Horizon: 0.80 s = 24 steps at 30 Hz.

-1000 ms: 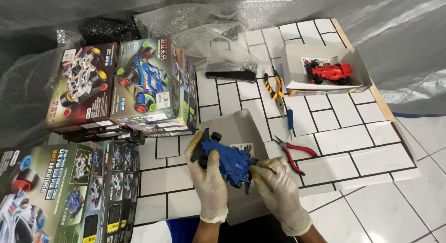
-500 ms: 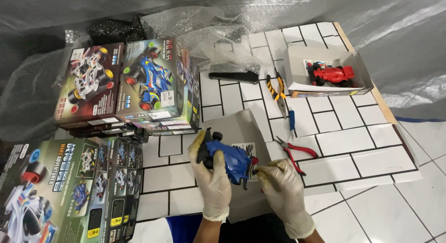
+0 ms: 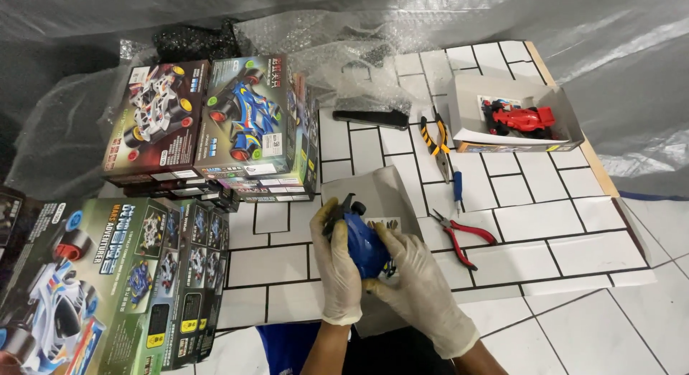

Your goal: The person assembles a blue toy car by attaching wheels and other components to the chassis. They use a screwdriver to tighten screws and pliers to adjust parts. The person also handles a red toy car and places the assembled blue car into a box.

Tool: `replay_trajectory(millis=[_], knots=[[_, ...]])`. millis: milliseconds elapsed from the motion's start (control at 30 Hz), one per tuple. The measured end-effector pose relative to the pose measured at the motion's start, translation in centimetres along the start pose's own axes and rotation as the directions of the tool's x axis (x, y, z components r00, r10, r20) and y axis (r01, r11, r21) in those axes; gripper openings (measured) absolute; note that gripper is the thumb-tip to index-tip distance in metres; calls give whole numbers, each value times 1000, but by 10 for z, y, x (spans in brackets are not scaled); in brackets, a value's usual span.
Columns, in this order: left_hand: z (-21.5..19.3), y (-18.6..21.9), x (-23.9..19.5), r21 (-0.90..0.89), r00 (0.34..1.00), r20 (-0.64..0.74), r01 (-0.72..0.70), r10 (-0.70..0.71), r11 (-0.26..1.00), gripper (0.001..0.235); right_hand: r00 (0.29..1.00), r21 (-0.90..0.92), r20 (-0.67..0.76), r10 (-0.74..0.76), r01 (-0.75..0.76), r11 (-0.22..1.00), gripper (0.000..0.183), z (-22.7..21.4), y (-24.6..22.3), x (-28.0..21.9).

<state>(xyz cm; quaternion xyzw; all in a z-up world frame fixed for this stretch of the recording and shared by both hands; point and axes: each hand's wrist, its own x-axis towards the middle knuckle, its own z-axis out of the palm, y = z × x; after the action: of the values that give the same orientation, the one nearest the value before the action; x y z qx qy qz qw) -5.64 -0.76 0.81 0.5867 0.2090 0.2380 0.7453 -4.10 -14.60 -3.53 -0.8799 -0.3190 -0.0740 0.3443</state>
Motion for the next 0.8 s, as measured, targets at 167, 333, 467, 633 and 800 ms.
replay_trajectory(millis=[167,333,467,633,800], knots=[[-4,0,6,-104,998,-40,33,-37,994,60,996,73,-12,86,-85,994,88,5,-2,-4],[-10,8,8,-181,996,-55,63,-74,981,52,979,174,-85,187,-170,970,91,-22,0,-9],[-17,3,16,-320,992,-112,20,-58,947,48,956,7,-52,288,-288,958,79,-24,16,-15],[-16,17,12,-408,997,-74,-15,-17,913,42,979,-140,-194,60,-88,986,60,-19,15,-9],[-6,30,-4,-357,997,50,80,-66,931,50,984,-56,-175,-43,33,998,59,-3,1,8]])
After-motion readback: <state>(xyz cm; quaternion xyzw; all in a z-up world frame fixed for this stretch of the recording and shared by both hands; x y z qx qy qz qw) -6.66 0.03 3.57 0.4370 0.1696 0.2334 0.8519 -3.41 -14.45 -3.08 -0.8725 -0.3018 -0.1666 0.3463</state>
